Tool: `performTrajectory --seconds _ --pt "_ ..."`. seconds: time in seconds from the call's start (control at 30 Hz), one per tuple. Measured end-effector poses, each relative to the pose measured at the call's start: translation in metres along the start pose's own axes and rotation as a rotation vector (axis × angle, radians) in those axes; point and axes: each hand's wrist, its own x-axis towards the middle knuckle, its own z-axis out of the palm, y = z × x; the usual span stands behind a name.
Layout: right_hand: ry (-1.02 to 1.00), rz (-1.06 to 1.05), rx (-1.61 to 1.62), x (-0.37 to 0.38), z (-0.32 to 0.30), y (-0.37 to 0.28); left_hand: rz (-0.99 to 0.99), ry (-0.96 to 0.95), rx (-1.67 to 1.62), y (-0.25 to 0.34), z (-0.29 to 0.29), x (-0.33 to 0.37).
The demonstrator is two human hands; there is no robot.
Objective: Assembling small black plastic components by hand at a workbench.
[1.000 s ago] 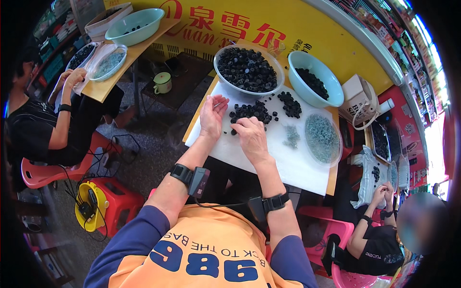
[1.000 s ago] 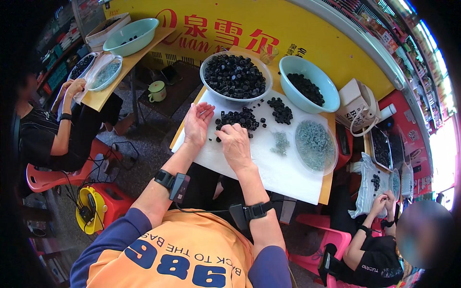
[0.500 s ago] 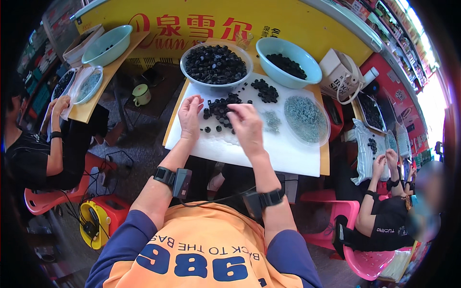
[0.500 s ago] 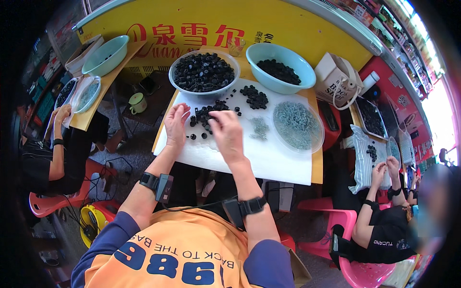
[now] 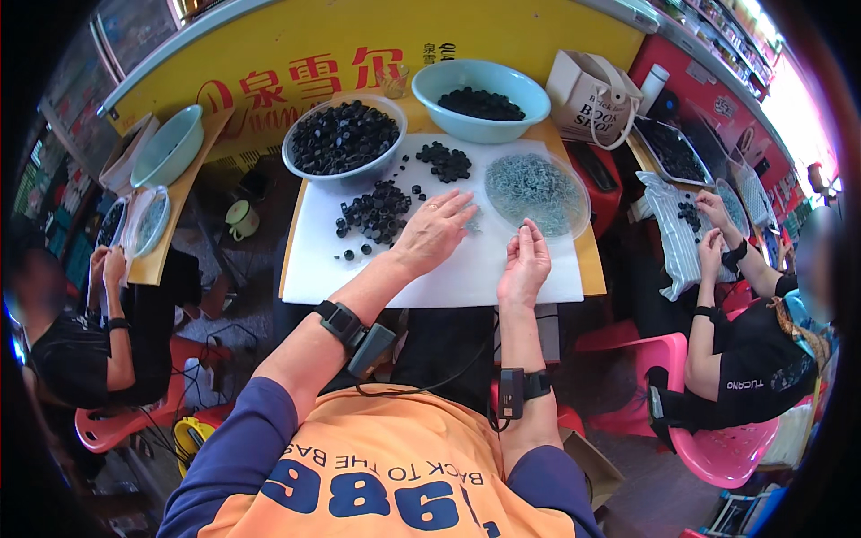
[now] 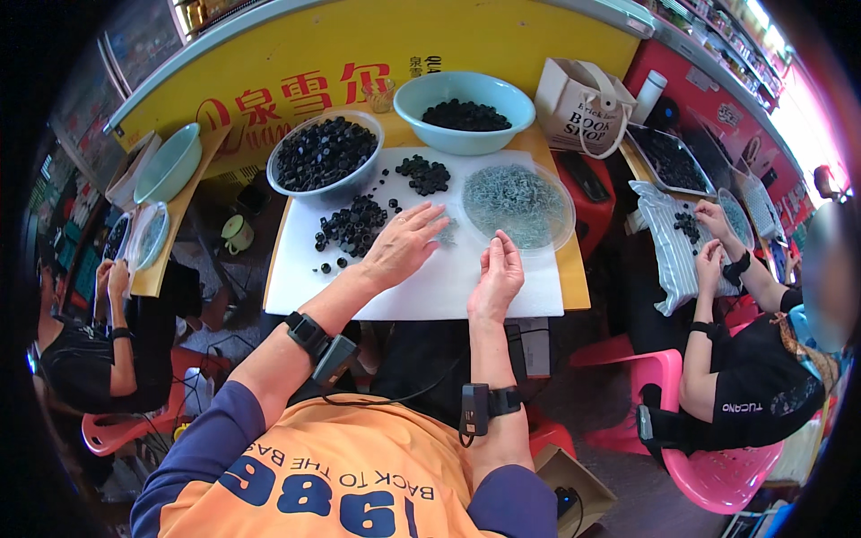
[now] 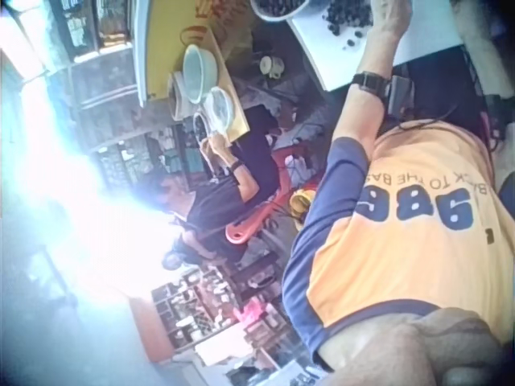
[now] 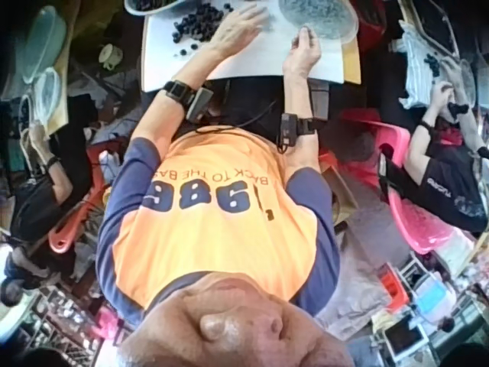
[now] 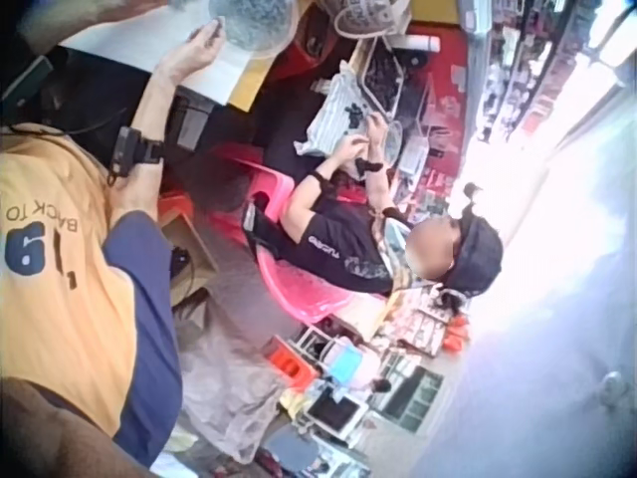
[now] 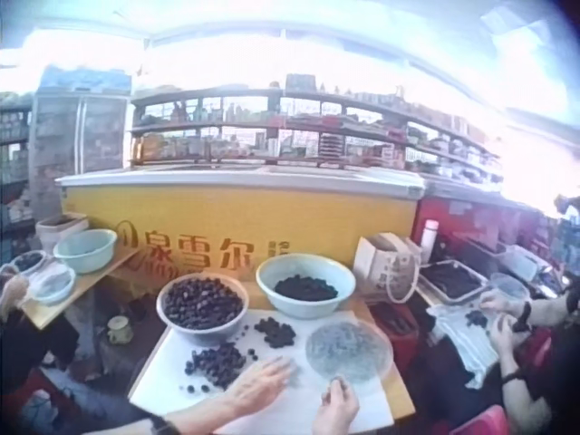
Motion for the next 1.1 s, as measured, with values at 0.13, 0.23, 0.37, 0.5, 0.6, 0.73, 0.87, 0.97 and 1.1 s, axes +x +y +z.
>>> performTrajectory --seconds 0.13,0.23,0.37,0.5,0.6,0.73,0.87,0.97,1.1 --pt "-0.03 -0.095 -0.067 -0.001 0.003 0.007 0.028 -0.31 0.282 0.003 0.005 -0.001" --pt "-0.071 -0.087 -0.085 0.001 0.0 0.011 -0.012 -0.415 0.288 0.007 0.002 -0.018" --pt "-0.056 -0.102 -0.144 0.002 0.004 0.008 -0.047 -0.486 0.225 0.019 -0.012 -0.038" --pt "-0.081 -0.106 -0.167 0.004 0.005 0.011 -0.062 -0.527 0.201 0.024 -0.027 -0.053" --pt "-0.081 -0.112 -0.169 0.006 0.003 0.014 -0.046 -0.481 0.164 0.023 -0.03 -0.062" --pt "-0.082 -0.133 -0.209 0.004 0.002 0.013 -0.035 -0.171 -0.009 0.014 -0.027 -0.061" --pt "-0.084 -0.141 -0.275 -0.001 0.007 0.01 -0.168 -0.014 -0.091 0.005 -0.028 -0.043" --pt "-0.099 -0.156 -0.304 0.0 0.004 0.011 -0.268 -0.024 -0.097 -0.001 -0.024 -0.027" --pt "-0.137 -0.158 -0.365 0.001 0.002 0.013 -0.327 -0.049 -0.076 0.002 -0.02 -0.017"
